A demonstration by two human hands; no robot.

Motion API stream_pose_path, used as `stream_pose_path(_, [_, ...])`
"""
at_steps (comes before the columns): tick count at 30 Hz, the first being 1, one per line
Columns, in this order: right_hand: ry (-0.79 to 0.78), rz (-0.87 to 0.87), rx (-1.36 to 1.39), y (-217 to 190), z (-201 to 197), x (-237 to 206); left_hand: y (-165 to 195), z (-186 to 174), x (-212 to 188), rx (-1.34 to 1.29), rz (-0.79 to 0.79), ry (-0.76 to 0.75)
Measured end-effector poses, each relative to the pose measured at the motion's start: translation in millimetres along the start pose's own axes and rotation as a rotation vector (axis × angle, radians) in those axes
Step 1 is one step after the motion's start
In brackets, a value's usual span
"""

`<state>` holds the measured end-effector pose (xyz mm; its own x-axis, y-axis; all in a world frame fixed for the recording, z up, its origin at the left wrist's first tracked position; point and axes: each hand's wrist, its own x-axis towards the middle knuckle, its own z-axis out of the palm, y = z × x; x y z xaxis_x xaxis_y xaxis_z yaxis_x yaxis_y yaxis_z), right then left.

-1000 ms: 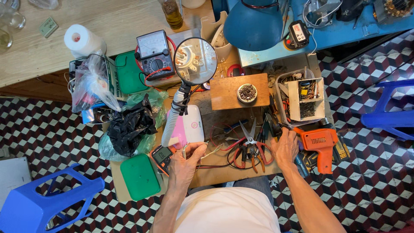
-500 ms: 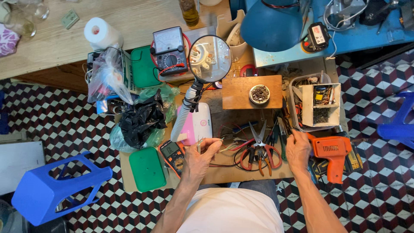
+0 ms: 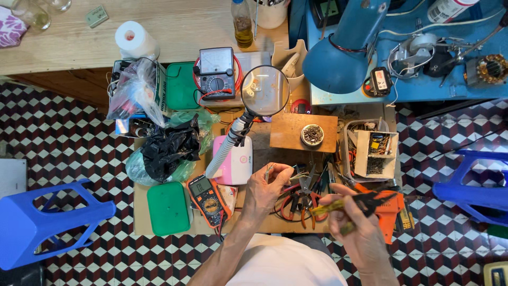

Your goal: The person strips wire insulation with pliers, then uses a soldering iron to tin the exposed wire ends. The person repeats this process on multiple wire ends, placing the soldered wires on the workbench.

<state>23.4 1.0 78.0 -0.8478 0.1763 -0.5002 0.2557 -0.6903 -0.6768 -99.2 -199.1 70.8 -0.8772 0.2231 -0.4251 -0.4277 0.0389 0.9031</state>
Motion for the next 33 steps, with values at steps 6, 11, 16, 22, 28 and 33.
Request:
stream_pose_path(6, [0.045,-0.228,-1.852,-1.5,19.7,42.7,11.3,14.9,3.5,0.052,0.095,0.057])
stream_pose_path(11, [0.045,-0.171,-1.587,-8.7,32.4,56.3,10.5,23.5,7.7,0.051,0.112,0.051])
stream_pose_path(16, [0.036,-0.366,-1.619,-17.3,50.9,66.5,15.6,33.4,17.9,0.028,0.137,0.064])
stream_pose_path(22, [0.039,-0.542,-1.589,-23.9,66.1,79.4,14.7,29.6,35.2,-0.078,0.118,0.037])
stream_pose_path(28, [0.040,-0.556,-1.544,-21.4,73.8,85.6,9.3,23.0,46.9,-0.039,0.165,0.055])
stream_pose_path(33, [0.038,-0.585,-1.513,-19.8,71.9,88.1,14.3,20.1,45.9,0.012,0.156,0.059])
